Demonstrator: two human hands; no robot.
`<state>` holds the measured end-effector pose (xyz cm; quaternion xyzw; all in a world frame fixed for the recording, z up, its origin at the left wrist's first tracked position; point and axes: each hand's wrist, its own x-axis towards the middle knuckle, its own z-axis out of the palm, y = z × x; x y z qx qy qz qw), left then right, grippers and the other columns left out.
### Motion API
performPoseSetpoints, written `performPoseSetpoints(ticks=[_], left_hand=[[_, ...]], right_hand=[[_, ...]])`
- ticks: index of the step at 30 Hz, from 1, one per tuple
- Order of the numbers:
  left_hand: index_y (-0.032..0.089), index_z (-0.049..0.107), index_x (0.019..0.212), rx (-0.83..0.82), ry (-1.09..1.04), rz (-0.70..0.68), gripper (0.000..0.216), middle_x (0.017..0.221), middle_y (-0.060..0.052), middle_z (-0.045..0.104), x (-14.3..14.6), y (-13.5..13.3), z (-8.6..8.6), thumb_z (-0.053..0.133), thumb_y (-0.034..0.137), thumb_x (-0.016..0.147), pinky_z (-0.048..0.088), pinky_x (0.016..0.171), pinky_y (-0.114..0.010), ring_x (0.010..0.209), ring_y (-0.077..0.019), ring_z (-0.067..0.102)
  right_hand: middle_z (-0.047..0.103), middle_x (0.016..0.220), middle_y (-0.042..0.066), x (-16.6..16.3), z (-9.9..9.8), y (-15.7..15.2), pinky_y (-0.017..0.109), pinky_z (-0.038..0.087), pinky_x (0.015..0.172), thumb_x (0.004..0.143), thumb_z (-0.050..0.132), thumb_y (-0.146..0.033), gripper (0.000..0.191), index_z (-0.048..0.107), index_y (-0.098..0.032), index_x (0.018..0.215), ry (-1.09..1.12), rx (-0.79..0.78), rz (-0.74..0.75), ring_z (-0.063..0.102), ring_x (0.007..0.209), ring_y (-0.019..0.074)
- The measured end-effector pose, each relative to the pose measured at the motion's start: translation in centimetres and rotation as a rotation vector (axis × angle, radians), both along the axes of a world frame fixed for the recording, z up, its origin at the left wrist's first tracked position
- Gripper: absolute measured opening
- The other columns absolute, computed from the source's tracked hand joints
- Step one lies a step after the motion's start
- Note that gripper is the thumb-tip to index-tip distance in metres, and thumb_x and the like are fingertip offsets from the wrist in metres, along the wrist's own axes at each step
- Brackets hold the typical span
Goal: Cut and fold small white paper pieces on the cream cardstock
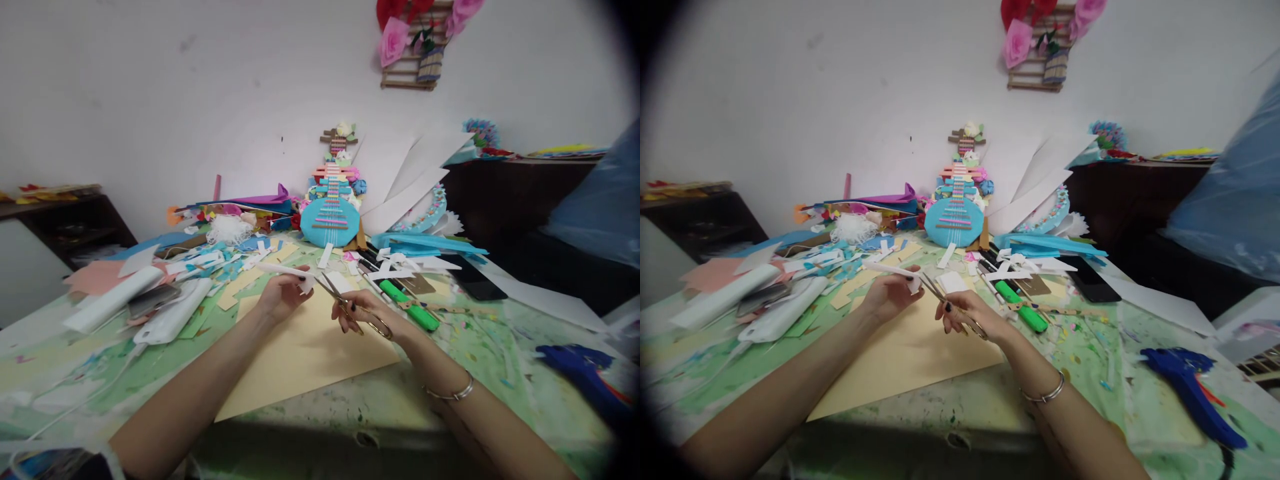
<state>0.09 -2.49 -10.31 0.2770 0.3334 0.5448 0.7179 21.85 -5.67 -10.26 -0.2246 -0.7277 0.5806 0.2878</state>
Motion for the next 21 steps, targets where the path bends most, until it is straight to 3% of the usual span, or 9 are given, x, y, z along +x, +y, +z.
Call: performPoseSetpoints(ticks=[21], left_hand=[[0.008, 0.067, 0.078, -0.028, -0.033, 0.041, 0.030, 0.066, -0.008, 0.064, 0.06, -0.42, 0.68, 0.046, 0.000, 0.059, 0.050, 0.059, -0.033, 0.059, -0.0161, 0.058]], right_hand=[[0.058, 0.064, 0.004, 0.17, 0.27, -0.22, 0.022, 0.036, 0.047, 0.080, 0.052, -0.061, 0.053, 0.060, -0.009, 0.088, -0.025, 0.049, 0.001, 0.046, 0.049, 0.0083]])
